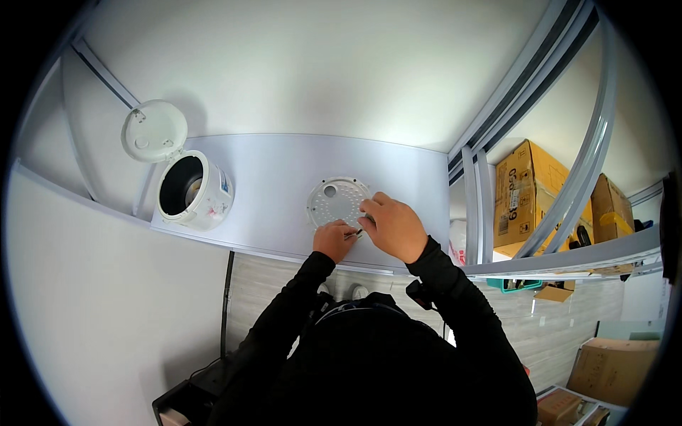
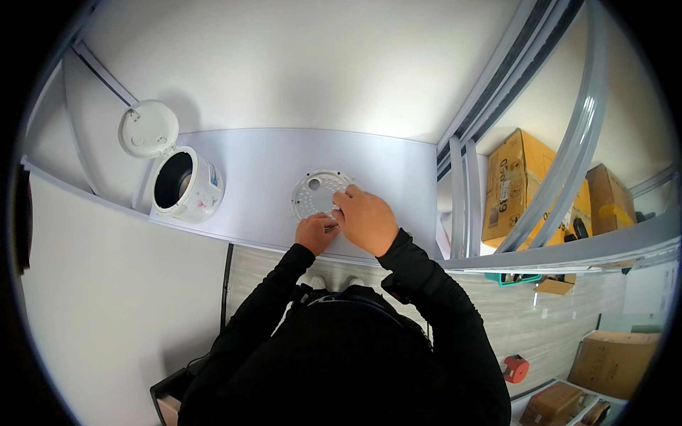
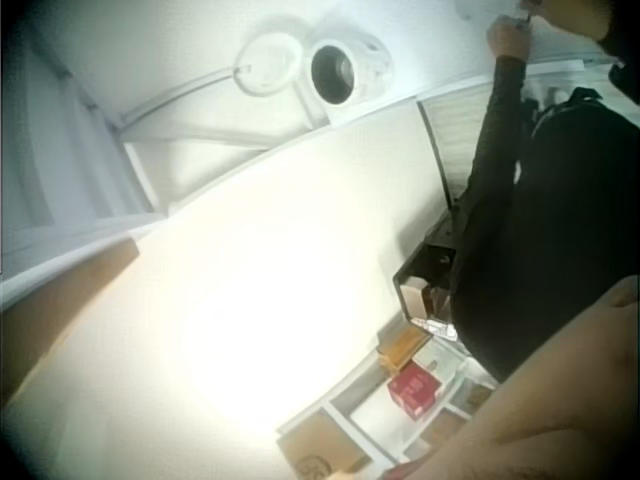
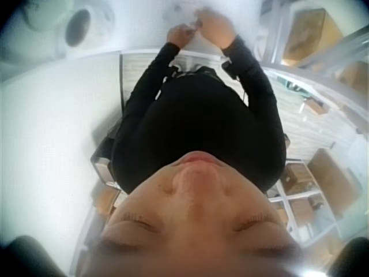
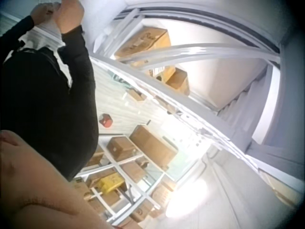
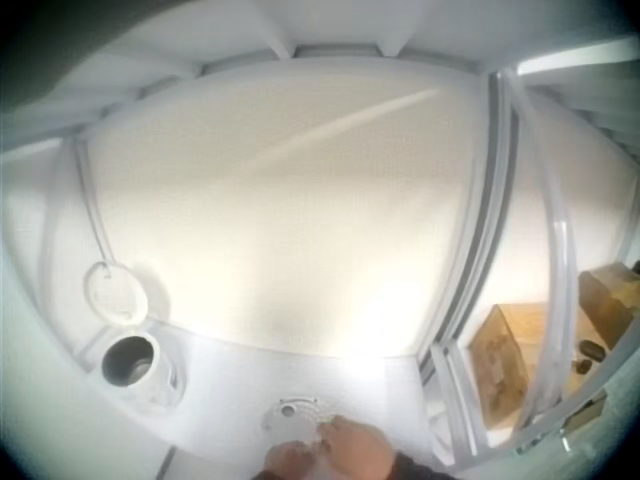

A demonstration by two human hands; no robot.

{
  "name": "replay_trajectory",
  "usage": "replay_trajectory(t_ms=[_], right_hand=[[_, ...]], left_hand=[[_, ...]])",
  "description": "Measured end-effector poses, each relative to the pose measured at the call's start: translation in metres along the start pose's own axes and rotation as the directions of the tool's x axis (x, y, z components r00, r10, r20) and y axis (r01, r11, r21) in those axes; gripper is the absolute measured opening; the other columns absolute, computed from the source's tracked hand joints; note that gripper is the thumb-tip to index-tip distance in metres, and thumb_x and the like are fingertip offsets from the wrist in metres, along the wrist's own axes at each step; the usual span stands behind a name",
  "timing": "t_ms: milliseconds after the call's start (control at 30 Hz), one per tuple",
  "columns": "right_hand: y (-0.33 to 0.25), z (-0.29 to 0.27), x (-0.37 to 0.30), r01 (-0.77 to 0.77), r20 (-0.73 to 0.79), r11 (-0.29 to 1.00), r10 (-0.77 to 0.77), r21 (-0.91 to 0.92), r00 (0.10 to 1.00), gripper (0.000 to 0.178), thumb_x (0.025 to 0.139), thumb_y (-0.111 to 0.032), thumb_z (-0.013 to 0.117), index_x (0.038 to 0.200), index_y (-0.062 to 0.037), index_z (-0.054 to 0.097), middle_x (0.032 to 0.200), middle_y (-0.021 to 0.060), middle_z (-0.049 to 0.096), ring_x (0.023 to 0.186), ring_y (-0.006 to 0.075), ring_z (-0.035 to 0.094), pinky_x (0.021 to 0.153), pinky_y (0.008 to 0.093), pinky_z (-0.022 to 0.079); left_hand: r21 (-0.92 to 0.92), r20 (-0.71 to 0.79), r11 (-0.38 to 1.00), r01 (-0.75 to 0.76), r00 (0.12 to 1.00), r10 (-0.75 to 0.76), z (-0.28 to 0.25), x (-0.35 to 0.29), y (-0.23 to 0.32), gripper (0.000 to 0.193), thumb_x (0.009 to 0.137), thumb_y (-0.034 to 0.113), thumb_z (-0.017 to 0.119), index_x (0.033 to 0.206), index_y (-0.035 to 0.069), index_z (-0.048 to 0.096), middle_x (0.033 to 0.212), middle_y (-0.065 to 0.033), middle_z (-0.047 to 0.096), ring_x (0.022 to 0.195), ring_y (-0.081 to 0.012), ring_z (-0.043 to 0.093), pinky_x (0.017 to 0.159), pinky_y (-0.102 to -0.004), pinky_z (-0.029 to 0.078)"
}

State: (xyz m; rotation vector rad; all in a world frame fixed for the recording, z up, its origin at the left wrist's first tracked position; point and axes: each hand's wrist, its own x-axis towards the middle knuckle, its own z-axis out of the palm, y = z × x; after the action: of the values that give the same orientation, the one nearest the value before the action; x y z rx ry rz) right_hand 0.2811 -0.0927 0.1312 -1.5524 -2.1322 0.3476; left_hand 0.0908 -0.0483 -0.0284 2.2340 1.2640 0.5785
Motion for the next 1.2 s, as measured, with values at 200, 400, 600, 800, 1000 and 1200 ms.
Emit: replay_trajectory(t_ms=[200,400,600,800,1000,1200], right_hand=[[-0.004,-0.008,0.0,0.107,-0.082,0.994,-0.107,0.005,0.991,0.033,0.081,-0.013,0.076,0.112,-0.0088,0.063,0.103,0.0116,0.063,0.083,0.0351,0.068,0.071,0.0456,0.055],[0.002,-0.002,-0.002,0.023,-0.057,0.999,-0.024,-0.023,0.998,0.035,0.08,-0.011,0.075,0.112,-0.0079,0.063,0.104,0.0115,0.063,0.085,0.0345,0.067,0.073,0.0453,0.055],[-0.003,-0.007,0.001,0.1,-0.138,0.995,-0.102,-0.02,0.985,0.03,0.083,-0.013,0.075,0.11,-0.008,0.064,0.1,0.0106,0.063,0.083,0.0339,0.068,0.069,0.0452,0.055],[0.003,0.0,0.0,0.056,-0.107,0.997,-0.061,-0.043,0.992,0.031,0.081,-0.01,0.073,0.11,-0.0075,0.065,0.101,0.0114,0.063,0.086,0.0343,0.068,0.072,0.0453,0.055],[-0.013,-0.013,0.002,0.018,-0.117,0.999,-0.022,-0.03,0.993,0.034,0.084,-0.014,0.074,0.116,-0.0067,0.063,0.102,0.0123,0.063,0.084,0.0353,0.068,0.071,0.0454,0.056],[-0.001,-0.005,0.001,-0.015,-0.058,0.998,0.012,-0.058,0.998,0.038,0.081,-0.012,0.074,0.117,-0.0063,0.063,0.103,0.0116,0.063,0.086,0.0361,0.069,0.071,0.0464,0.056]], left_hand=[[0.001,0.002,1.0,0.01,1.0,-0.01,-0.001,-0.001,0.0,0.017,0.083,0.025,0.079,0.096,0.013,0.083,0.095,-0.0059,0.075,0.087,-0.0314,0.072,0.078,-0.0459,0.056],[-0.004,-0.006,1.0,0.01,1.0,-0.01,0.0,-0.001,0.001,0.017,0.083,0.024,0.08,0.095,0.013,0.083,0.094,-0.0053,0.075,0.087,-0.031,0.072,0.077,-0.0457,0.056],[0.025,0.013,0.999,0.041,0.999,-0.041,-0.001,-0.002,0.002,0.019,0.084,0.025,0.079,0.098,0.014,0.083,0.098,-0.0049,0.075,0.09,-0.0311,0.072,0.08,-0.0459,0.056],[-0.006,-0.025,1.0,0.012,1.0,-0.012,0.002,-0.003,0.002,0.017,0.084,0.025,0.079,0.096,0.014,0.083,0.096,-0.005,0.075,0.092,-0.0316,0.071,0.08,-0.0465,0.055],[0.019,-0.029,1.0,0.022,0.999,-0.021,0.0,-0.003,0.002,0.018,0.083,0.024,0.079,0.097,0.015,0.084,0.096,-0.0049,0.075,0.091,-0.0318,0.071,0.081,-0.0467,0.054],[-0.018,-0.037,1.0,0.013,0.999,-0.014,0.005,-0.003,-0.001,0.018,0.082,0.025,0.079,0.097,0.015,0.084,0.094,-0.0054,0.074,0.091,-0.0312,0.07,0.08,-0.0468,0.054]])
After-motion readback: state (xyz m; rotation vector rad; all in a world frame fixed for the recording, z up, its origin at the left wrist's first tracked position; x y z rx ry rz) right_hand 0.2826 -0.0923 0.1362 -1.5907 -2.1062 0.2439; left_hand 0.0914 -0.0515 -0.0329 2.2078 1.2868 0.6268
